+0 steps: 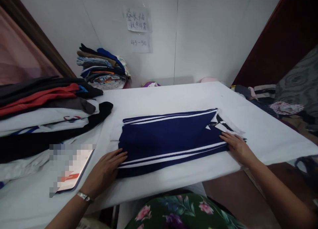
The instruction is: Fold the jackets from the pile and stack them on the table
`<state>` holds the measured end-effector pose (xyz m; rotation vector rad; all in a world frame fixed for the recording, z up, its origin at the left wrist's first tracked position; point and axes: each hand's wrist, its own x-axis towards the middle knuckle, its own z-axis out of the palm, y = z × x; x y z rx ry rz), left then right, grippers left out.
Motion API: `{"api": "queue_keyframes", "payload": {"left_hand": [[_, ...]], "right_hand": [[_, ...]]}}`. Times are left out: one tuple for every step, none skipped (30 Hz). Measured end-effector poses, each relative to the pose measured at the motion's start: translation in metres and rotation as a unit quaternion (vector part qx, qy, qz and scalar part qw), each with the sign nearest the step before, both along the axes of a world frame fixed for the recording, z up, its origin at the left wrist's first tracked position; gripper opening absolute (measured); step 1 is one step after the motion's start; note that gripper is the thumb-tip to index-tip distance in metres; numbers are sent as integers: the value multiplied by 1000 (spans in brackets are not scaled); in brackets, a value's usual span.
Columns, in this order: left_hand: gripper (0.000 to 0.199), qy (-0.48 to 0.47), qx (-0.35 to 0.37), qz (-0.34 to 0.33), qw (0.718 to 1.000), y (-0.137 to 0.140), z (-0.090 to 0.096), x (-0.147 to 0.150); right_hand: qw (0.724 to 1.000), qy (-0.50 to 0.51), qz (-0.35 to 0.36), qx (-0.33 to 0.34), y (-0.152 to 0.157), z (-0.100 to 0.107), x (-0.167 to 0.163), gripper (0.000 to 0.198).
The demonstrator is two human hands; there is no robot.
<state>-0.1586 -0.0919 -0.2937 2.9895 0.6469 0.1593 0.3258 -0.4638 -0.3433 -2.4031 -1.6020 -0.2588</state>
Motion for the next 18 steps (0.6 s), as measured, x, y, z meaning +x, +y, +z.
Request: {"api": "queue_keyframes", "payload": {"left_hand": [[53, -3, -6, 0, 1000, -2, 1, -2], [52, -9, -13, 2, 1000, -3, 3, -3], [50, -14, -22, 5, 1000, -5, 5, -4], [47, -19, -31, 7, 999, -7, 9, -5], [44, -25, -42, 10, 999, -7, 13, -6], [42, -33, -54, 16, 998, -7, 17, -5], [41, -46, -66, 27, 996, -6, 22, -4], [42, -62, -79, 44, 994, -3, 26, -1], [42, -81, -92, 63, 990, 1, 30, 3], [44, -101, -101, 82, 986, 7, 34, 10], [46, -118, -105, 96, 983, 15, 38, 19], [48, -130, -102, 102, 981, 24, 40, 31], [50, -134, -93, 99, 982, 35, 42, 44], [51, -132, -79, 89, 984, 46, 42, 58], [50, -125, -61, 79, 987, 57, 41, 74], [49, -111, -43, 73, 990, 67, 39, 90], [47, -94, -26, 74, 993, 77, 36, 105], [45, -72, -11, 83, 994, 86, 33, 119]], "right_hand": [[1000, -9, -8, -1, -3, -2, 0, 50], [1000, -18, -20, -1, -6, -4, 0, 52], [999, -25, -32, -1, -8, -5, -1, 54], [999, -26, -43, -1, -11, -6, -1, 55], [999, -19, -51, -3, -14, -6, -1, 56], [999, -2, -54, -8, -16, -5, 0, 57], [998, 23, -51, -12, -18, -2, 0, 59], [998, 53, -44, -14, -18, 2, 0, 61], [996, 83, -35, -9, -16, 7, 0, 63], [993, 112, -29, 5, -11, 14, 0, 64], [990, 135, -26, 28, -3, 21, 0, 62], [986, 153, -24, 56, 8, 29, 0, 58], [983, 164, -24, 84, 22, 36, 0, 53], [979, 169, -27, 111, 39, 43, 1, 46], [977, 168, -24, 129, 59, 48, 4, 41], [977, 165, -17, 133, 79, 52, 7, 40], [979, 158, -13, 129, 100, 54, 12, 40], [982, 148, -13, 113, 121, 55, 18, 40]]}}
